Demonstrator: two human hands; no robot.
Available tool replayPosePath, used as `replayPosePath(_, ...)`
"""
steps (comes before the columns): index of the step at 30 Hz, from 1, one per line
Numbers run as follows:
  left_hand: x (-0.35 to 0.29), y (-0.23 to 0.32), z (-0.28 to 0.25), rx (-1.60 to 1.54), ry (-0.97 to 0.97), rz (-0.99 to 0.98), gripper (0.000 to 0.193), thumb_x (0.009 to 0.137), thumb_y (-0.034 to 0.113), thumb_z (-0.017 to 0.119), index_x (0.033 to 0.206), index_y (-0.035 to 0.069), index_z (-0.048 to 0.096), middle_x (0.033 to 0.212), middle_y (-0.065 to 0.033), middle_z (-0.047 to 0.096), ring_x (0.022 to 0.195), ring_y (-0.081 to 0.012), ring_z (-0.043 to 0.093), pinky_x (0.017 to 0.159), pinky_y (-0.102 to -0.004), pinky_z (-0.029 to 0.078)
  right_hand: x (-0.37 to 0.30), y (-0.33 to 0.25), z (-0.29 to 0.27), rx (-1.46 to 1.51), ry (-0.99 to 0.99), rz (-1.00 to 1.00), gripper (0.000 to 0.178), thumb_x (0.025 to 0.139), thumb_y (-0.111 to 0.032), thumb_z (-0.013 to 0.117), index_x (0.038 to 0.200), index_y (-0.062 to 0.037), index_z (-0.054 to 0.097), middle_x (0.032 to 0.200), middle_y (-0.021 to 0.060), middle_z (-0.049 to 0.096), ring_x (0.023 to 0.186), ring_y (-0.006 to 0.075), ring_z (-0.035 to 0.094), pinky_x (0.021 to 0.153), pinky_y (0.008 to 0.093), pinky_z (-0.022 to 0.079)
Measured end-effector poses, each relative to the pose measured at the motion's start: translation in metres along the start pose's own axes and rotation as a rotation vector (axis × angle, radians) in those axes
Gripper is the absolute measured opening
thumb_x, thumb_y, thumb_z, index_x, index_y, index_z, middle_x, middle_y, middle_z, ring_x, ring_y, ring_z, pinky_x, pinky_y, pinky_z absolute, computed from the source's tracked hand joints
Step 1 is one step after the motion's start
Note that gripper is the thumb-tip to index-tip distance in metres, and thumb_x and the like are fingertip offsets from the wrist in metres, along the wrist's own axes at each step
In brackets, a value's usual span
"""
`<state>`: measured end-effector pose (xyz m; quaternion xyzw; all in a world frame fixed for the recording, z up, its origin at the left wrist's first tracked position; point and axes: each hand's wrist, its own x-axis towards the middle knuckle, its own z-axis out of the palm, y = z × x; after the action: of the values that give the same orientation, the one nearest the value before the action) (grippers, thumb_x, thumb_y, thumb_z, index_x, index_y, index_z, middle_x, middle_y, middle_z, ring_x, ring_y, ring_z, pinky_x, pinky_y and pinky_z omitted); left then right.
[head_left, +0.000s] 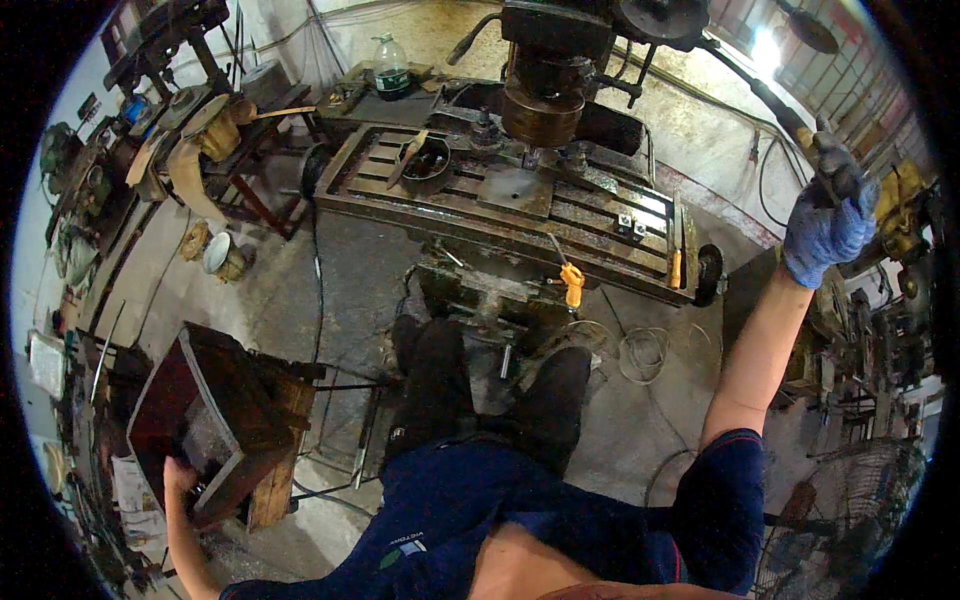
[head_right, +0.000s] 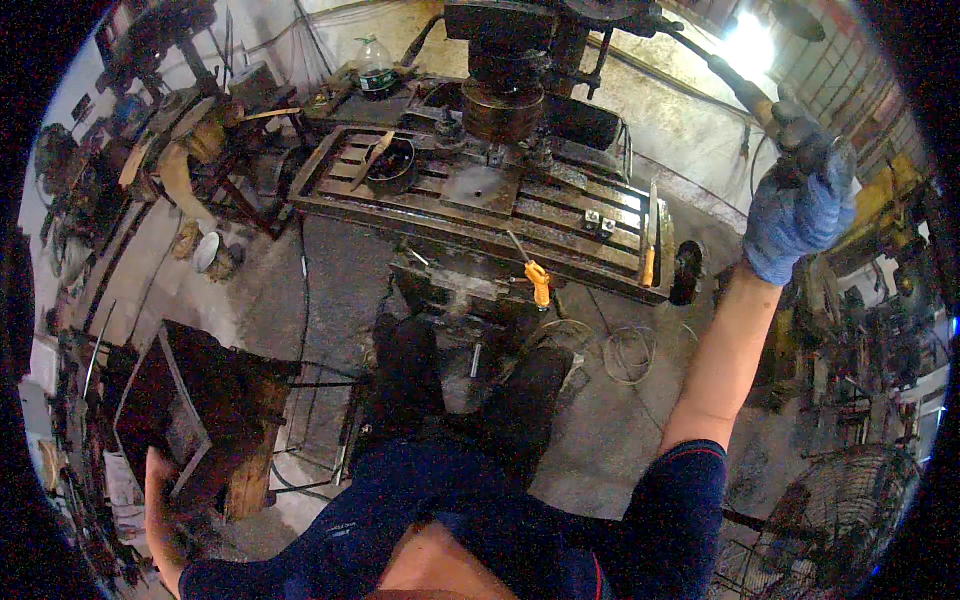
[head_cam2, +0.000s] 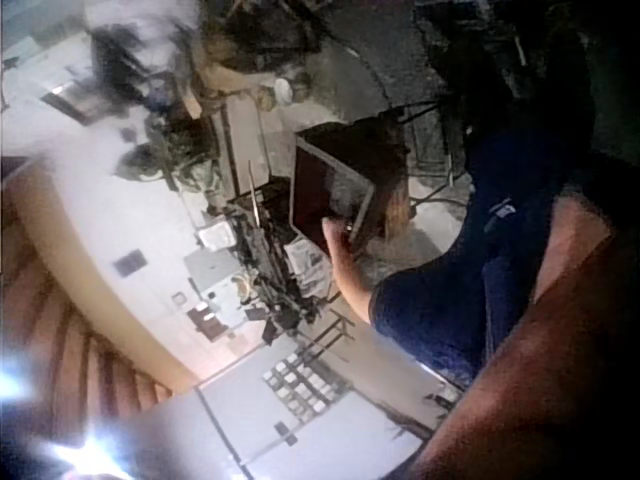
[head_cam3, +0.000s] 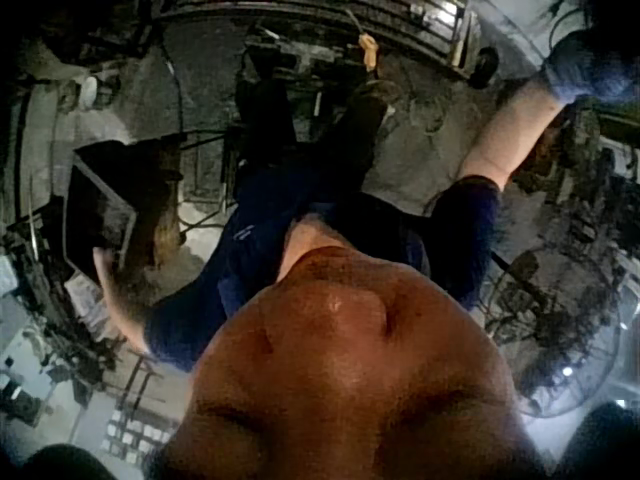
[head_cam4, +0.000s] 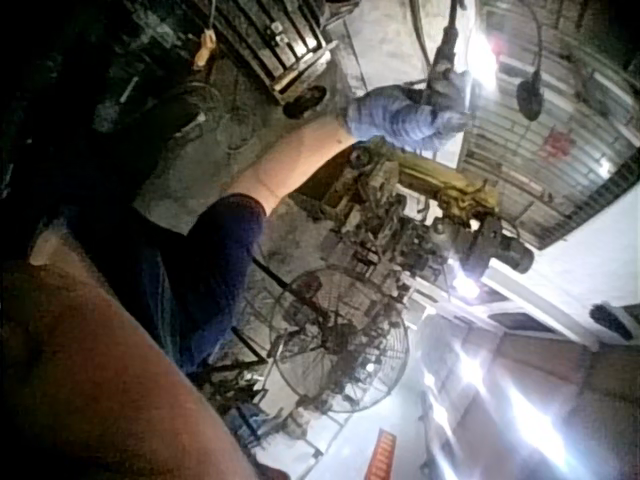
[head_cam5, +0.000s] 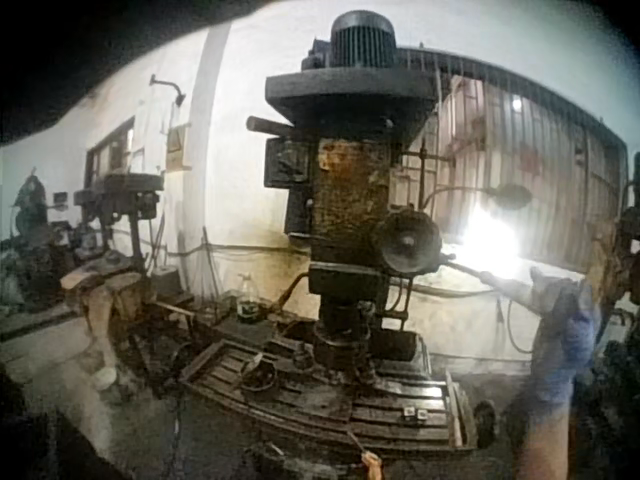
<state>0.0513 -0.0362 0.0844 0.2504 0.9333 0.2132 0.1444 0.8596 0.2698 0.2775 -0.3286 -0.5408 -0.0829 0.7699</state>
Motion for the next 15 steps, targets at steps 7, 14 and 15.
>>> replayPosePath(7, 0.04, 0.067, -0.032, -0.627, -0.086, 0.394, 0.021, 0.084, 0.025, 0.058, 0.09, 0.005, 0.057, 0.064, 0.0062, 0.048, 0.052, -0.0041, 0.043, 0.046, -0.0214, 0.032, 0.017, 0.007, -0.012, -0.677, -0.066, -0.434, 0.032, 0.086, -0.021, 0.041, 0.097, 0.0024, 0.06, 0.099, 0.018, 0.061, 0.1, 0.03, 0.054, 0.097, 0.0403, 0.034)
replayPosePath(14, -0.032, 0.268, 0.068, -1.501, -0.553, 0.735, 0.031, 0.082, 0.015, 0.05, 0.107, -0.004, 0.053, 0.104, -0.0162, 0.056, 0.097, -0.0272, 0.055, 0.084, -0.0379, 0.047, 0.077, 0.004, -0.006, -0.644, -0.253, -0.604, 0.03, 0.075, -0.004, 0.054, 0.104, 0.0003, 0.057, 0.102, 0.013, 0.061, 0.094, 0.0236, 0.058, 0.086, 0.0301, 0.043)
replayPosePath(15, -0.051, 0.296, 0.099, -1.616, -0.651, 0.666, 0.029, 0.083, 0.017, 0.05, 0.103, -0.003, 0.055, 0.102, -0.0164, 0.057, 0.091, -0.0276, 0.057, 0.077, -0.0404, 0.05, 0.082, -0.002, -0.001, -0.827, -0.205, -0.711, 0.034, 0.073, 0.0, 0.055, 0.107, -0.0002, 0.055, 0.102, 0.012, 0.061, 0.093, 0.0218, 0.058, 0.084, 0.0278, 0.043)
